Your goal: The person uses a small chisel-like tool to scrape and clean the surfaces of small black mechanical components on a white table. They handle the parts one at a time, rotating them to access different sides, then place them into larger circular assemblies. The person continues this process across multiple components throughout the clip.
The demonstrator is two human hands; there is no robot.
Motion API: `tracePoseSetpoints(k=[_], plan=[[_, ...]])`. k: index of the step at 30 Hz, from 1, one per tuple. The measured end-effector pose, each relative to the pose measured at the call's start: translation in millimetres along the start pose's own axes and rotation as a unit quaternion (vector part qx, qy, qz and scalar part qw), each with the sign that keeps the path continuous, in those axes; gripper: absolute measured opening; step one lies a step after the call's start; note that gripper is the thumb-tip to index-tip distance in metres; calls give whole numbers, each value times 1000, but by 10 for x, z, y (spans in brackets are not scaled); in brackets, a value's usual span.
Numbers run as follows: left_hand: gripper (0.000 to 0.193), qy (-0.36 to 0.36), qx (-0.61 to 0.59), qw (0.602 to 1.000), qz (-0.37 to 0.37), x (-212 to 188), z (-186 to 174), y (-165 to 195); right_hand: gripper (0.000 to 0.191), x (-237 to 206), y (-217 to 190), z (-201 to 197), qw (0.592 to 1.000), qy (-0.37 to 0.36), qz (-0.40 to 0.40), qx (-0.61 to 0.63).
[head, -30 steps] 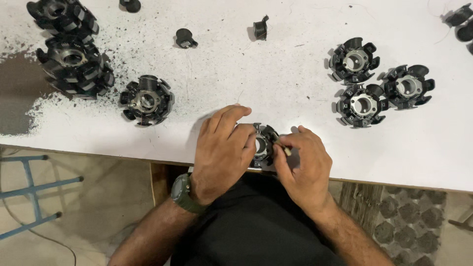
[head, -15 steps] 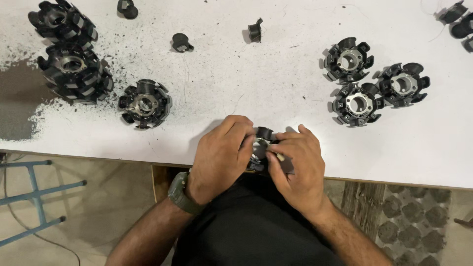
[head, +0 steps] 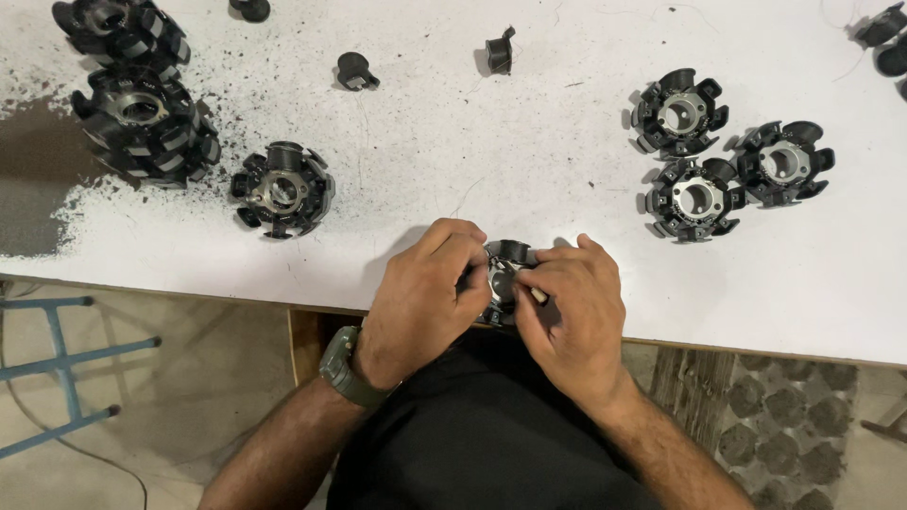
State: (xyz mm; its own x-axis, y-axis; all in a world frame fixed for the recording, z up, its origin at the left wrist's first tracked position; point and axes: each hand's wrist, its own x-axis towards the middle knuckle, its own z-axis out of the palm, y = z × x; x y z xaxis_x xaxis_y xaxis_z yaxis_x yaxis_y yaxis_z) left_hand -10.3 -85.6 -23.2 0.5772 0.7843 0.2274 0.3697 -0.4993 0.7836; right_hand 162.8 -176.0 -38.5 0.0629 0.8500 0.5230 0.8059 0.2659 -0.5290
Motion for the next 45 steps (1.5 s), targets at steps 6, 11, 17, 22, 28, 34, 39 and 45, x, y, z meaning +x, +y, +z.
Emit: tracePoseSetpoints(k=[6,11,17,22,28,34,39,45], plan=[[12,10,0,1000,17,-34,11,-30,29,-21,3,41,1000,7,-23,2],[13,26,1,999,32,-39,20,-16,32,-26,-5,83,999,23,-22,-12],[13,-11,19,1000,9,-59,51,-41,31,-52,12,88,999,-1,-28,-27],[13,97,119,984,86,-188,-364,-130,29,-24,213,-86,996,16,-33,-86],[94,227,355,905,58,-243,-1273,-469,20,11,506,-520,983,168,44,66],[110,116,335,927,-121,94,-1122,-449,20,21,370,-301,995,11,-5,-103],[102,107,225,957,147,9,-960,-187,21,166,494,-381,994,13,-1,-105],[107,-163,143,972,88,131,-143,39,19,172,606,-461,996,48,-5,-80]])
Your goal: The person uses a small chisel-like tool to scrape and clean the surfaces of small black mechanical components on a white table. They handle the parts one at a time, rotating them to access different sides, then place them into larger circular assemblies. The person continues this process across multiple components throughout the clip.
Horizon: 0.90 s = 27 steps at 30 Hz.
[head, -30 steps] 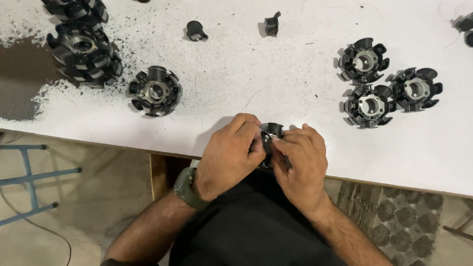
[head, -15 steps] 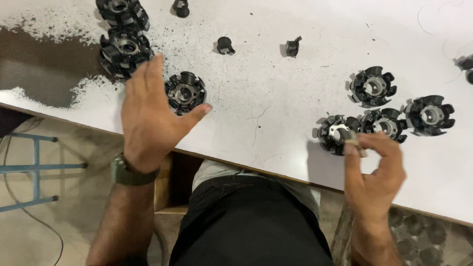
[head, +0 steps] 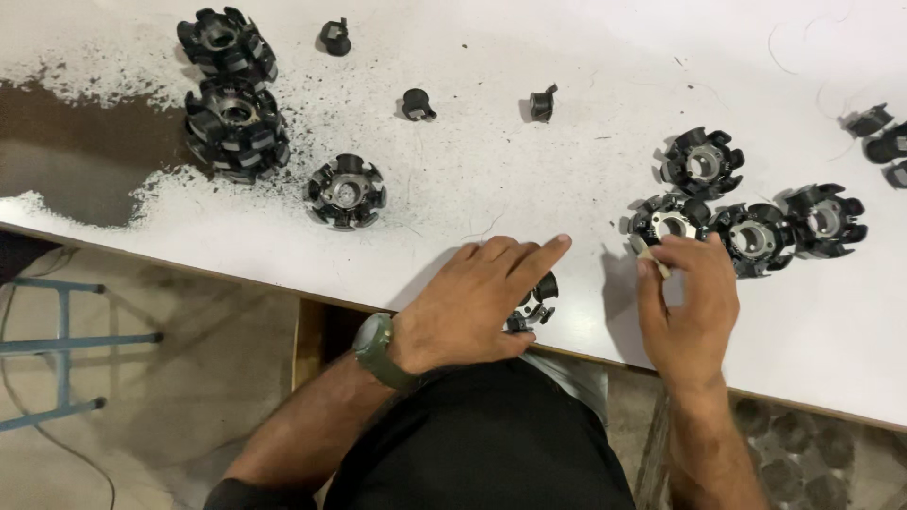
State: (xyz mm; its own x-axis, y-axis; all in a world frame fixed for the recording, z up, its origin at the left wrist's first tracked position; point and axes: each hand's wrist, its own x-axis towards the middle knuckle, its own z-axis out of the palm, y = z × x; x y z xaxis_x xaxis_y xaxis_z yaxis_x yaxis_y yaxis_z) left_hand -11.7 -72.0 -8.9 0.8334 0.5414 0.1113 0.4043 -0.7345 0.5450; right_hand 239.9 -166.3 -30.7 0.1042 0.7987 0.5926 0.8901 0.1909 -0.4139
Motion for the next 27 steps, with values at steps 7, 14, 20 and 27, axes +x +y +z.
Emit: tracePoseSetpoints(k=[7,14,20,27], plan=[[62,154,-8,981,117,-78,-24,116,21,-440,-153,30,984,58,92,141],[26,124,-50,991,-13,-17,76,56,24,-393,-516,320,989,-12,36,145],[17,155,-37,987,-33,-61,182,66,25,-286,-641,328,995,-40,34,82],[14,217,-51,975,-18,-115,291,55,30,-288,-647,322,998,-42,9,51]])
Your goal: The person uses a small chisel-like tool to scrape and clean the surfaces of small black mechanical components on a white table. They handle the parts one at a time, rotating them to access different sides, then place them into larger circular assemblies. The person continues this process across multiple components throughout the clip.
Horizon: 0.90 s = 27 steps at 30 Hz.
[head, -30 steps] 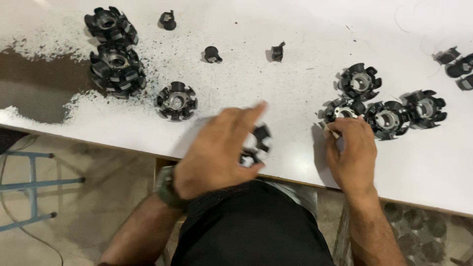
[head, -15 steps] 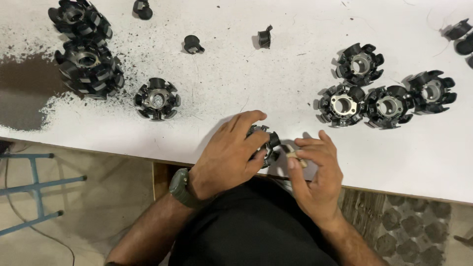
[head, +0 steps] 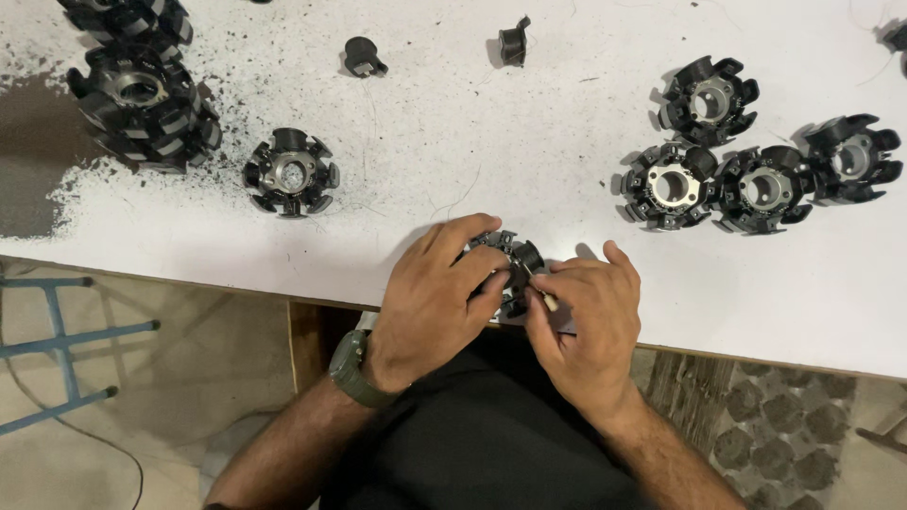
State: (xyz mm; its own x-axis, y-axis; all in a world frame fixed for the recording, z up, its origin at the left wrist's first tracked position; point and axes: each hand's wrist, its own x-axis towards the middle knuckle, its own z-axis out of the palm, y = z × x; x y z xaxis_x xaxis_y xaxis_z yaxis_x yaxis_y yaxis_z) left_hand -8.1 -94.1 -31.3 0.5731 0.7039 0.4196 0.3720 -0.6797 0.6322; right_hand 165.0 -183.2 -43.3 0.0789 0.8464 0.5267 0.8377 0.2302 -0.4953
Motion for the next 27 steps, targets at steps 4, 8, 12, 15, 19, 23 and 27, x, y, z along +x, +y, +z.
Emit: tracePoseSetpoints(k=[4,8,12,15,19,23,27], plan=[[14,18,-4,1000,-4,-3,29,11,28,43,-41,-26,1000,-1,8,5],[13,-6,-13,1000,0,7,10,31,23,116,-76,-113,999,-35,27,20],[12,-11,-44,999,-25,20,34,56,21,168,-80,-147,998,-48,34,29],[11,11,-35,998,-42,18,109,73,19,157,-70,-128,998,-46,39,33],[11,25,-23,998,-47,2,175,44,21,100,-33,-99,997,-27,39,58],[12,20,-10,998,-60,1,208,28,23,55,-5,-76,997,-19,31,66],[12,26,-6,998,-57,6,230,35,24,44,-10,-72,999,-25,20,42]])
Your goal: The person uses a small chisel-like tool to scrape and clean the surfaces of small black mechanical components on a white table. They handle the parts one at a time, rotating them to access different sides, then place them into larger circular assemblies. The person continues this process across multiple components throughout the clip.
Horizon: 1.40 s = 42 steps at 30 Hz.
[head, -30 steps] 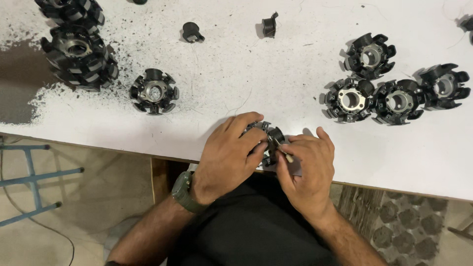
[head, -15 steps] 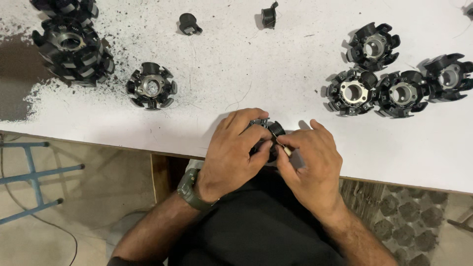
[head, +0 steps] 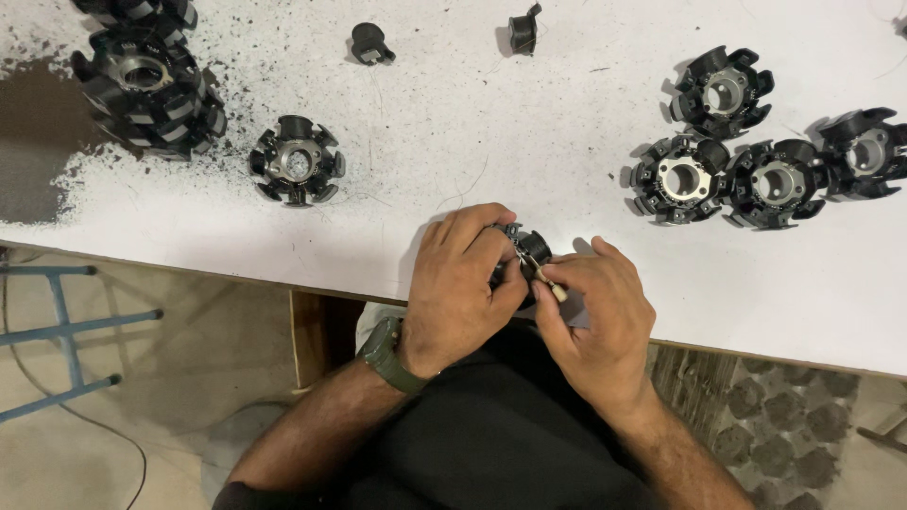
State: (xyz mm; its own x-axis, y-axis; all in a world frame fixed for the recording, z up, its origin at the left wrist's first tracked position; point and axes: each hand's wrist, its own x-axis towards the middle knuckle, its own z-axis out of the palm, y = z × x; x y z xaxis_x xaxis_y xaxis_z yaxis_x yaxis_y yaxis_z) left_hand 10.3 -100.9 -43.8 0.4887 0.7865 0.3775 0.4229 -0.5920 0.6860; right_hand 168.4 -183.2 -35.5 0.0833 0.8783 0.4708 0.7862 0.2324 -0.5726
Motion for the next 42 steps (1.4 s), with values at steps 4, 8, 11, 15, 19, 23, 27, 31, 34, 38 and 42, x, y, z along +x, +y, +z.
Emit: tracePoseSetpoints(k=[4,8,11,15,19,23,27,31,34,38,42], plan=[[13,13,2,1000,6,-23,21,-13,25,30,-26,-3,999,-4,-30,-33],[14,20,-1,1000,13,-44,43,-32,24,69,-76,-27,998,-21,-18,-60],[15,21,6,1000,20,-28,24,-26,24,92,-89,-56,997,-33,-12,-70],[16,67,-33,997,4,4,-143,-28,24,70,-53,-63,1000,-4,-9,-26],[21,46,27,998,45,30,-348,-32,24,-3,10,-35,998,46,19,37],[24,-24,111,991,65,82,-339,83,22,-28,49,34,998,42,25,28],[24,-101,156,982,20,181,-271,175,21,10,63,63,999,30,21,20],[15,-139,198,970,1,242,-257,199,19,51,66,53,1000,15,11,-6],[16,-87,159,983,20,241,-289,177,19,50,63,45,999,23,27,6],[25,-27,145,987,67,206,-316,129,20,34,62,38,999,34,22,7],[19,-50,118,988,87,194,-302,64,20,51,68,34,999,23,23,9]])
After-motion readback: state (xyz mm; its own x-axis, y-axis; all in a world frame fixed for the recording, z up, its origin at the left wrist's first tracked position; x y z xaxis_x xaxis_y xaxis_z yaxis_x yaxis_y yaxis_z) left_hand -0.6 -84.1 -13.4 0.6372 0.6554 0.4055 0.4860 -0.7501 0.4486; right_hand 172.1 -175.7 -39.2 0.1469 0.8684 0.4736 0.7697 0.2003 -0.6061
